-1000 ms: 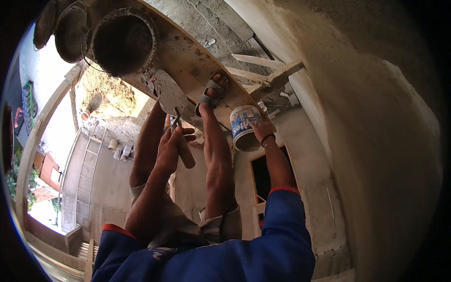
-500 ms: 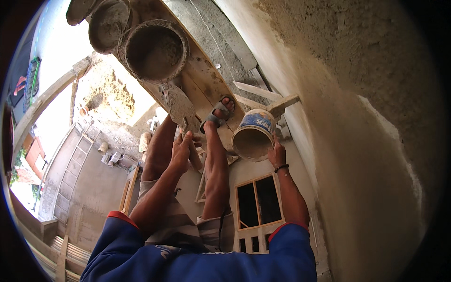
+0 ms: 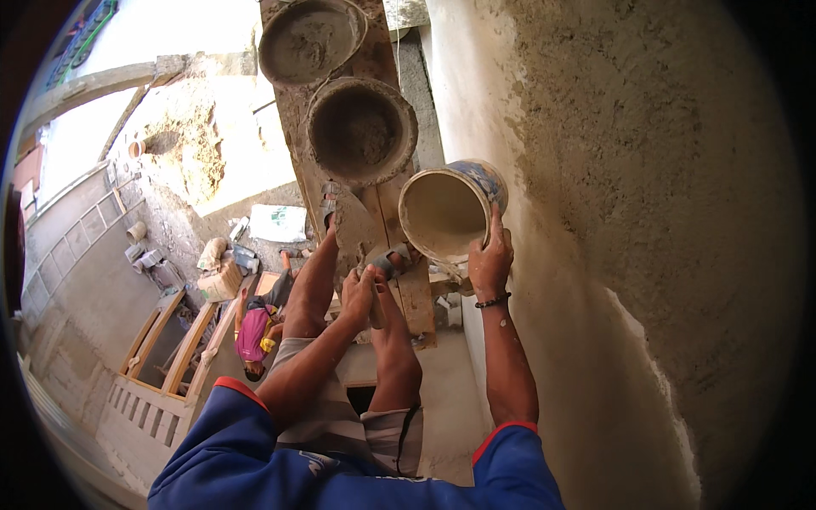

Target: The person applies wet plaster to a concrete wall using a trowel and then uses a wooden straightedge to level and smooth the surface.

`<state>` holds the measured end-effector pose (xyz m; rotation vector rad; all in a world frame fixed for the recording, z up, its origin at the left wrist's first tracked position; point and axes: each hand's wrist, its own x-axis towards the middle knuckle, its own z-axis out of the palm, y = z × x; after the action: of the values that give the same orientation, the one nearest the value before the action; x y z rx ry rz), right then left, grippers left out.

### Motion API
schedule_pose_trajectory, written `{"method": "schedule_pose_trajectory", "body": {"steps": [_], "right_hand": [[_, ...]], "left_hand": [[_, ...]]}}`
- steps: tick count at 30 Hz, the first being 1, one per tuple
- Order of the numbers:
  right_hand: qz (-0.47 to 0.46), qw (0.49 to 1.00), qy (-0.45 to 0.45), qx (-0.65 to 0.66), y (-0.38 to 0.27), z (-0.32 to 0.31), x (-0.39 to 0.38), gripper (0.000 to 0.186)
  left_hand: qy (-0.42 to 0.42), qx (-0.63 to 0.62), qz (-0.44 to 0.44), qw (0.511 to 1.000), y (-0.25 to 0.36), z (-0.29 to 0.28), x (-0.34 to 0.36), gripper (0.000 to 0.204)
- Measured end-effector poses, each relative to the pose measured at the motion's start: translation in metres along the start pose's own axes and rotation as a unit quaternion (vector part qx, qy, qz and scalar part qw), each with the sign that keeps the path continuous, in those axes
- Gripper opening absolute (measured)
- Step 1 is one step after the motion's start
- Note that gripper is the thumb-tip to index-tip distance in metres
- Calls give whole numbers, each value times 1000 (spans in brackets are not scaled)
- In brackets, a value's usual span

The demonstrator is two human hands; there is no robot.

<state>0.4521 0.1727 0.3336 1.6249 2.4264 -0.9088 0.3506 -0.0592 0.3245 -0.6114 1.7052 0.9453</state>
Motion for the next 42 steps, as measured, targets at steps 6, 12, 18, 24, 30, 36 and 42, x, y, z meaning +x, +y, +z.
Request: {"method": "schedule_pose_trajectory", "body": {"steps": [6,12,18,24,30,36,42], "right_hand": [[-82,988,-16,-131,-54,0,54,79],[-85,958,-123,-245,-103,2,87,73],[-103,933,-182,-292,-115,13,100,71],[-117,926,-197,-300,-113,26,105,71],[-129,929,-195,-287,-120,28,104,69],[-127,926,-203,-293,-124,29,102,69],[-91,939,-226,-241,-104,21,74,76]], "left_hand": [[-8,-78,-22,997,-5,-1,11,31],[-8,-103,-14,995,3,2,11,33],[-13,-135,-55,989,22,5,2,34],[-13,-86,-26,996,1,5,17,36],[-31,-116,-54,991,8,3,15,36],[-27,-121,-73,990,32,-3,4,36],[-23,-111,-69,991,23,-5,11,35]]}}
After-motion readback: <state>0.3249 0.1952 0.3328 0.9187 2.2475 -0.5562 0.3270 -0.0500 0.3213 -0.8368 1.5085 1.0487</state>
